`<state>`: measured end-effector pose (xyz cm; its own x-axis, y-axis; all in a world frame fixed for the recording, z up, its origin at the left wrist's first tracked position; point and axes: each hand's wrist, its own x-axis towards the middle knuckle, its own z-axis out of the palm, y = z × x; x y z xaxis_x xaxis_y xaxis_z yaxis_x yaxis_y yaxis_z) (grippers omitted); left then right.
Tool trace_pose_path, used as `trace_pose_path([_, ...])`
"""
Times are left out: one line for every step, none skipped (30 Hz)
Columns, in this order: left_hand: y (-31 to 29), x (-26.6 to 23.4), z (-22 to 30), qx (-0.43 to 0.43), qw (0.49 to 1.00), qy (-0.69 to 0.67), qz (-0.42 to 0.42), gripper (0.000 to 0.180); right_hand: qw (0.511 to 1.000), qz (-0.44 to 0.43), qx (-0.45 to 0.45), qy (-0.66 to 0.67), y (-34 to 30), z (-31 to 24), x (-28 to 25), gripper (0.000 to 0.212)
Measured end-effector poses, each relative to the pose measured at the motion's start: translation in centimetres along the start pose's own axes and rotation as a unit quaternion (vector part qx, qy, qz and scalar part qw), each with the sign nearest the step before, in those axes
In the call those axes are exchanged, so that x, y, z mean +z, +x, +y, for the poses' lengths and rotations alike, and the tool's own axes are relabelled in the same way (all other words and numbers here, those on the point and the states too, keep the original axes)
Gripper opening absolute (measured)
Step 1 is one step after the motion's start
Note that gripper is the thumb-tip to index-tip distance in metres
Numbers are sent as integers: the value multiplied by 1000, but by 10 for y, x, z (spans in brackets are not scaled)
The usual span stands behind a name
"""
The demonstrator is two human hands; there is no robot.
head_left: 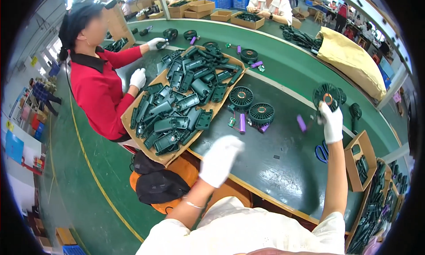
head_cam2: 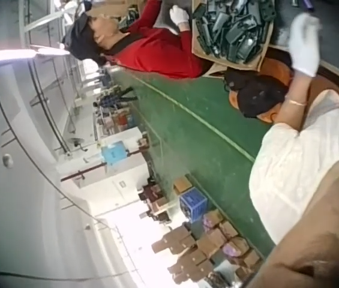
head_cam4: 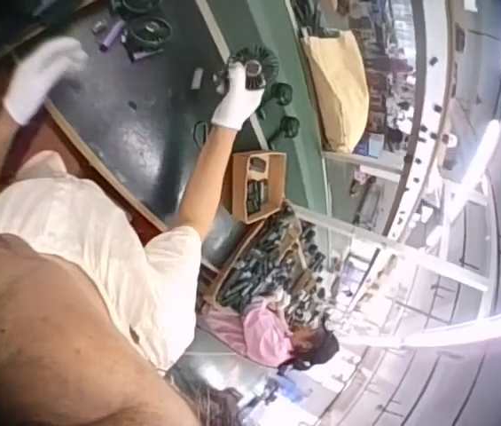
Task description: The person assembles portable fans by inserting a battery and circuit board into the handle housing, snapping the casing halves together around the fan, and placing the assembled fans onto the conveyor.
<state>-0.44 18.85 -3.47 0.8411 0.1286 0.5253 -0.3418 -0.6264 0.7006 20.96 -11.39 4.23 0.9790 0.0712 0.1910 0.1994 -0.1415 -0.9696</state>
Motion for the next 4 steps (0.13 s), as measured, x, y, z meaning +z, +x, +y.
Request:
trace_pose_path([7,-21,5,-157,983,-44,86,16,999,5,22,33,-18,7,-9,20])
trace_pose_path([10,-42,-17,-99,983,17,153,17,997,-8,52,53,-36,16,-23,23])
trace_pose_path([8,-67,-40,-83,971,114,191,20,995,-7,62,83,-51,24,-30,44])
trace_pose_path([5,-88,-77,-138,961,109,214,29,991,-6,71,112,-64,35,-32,67])
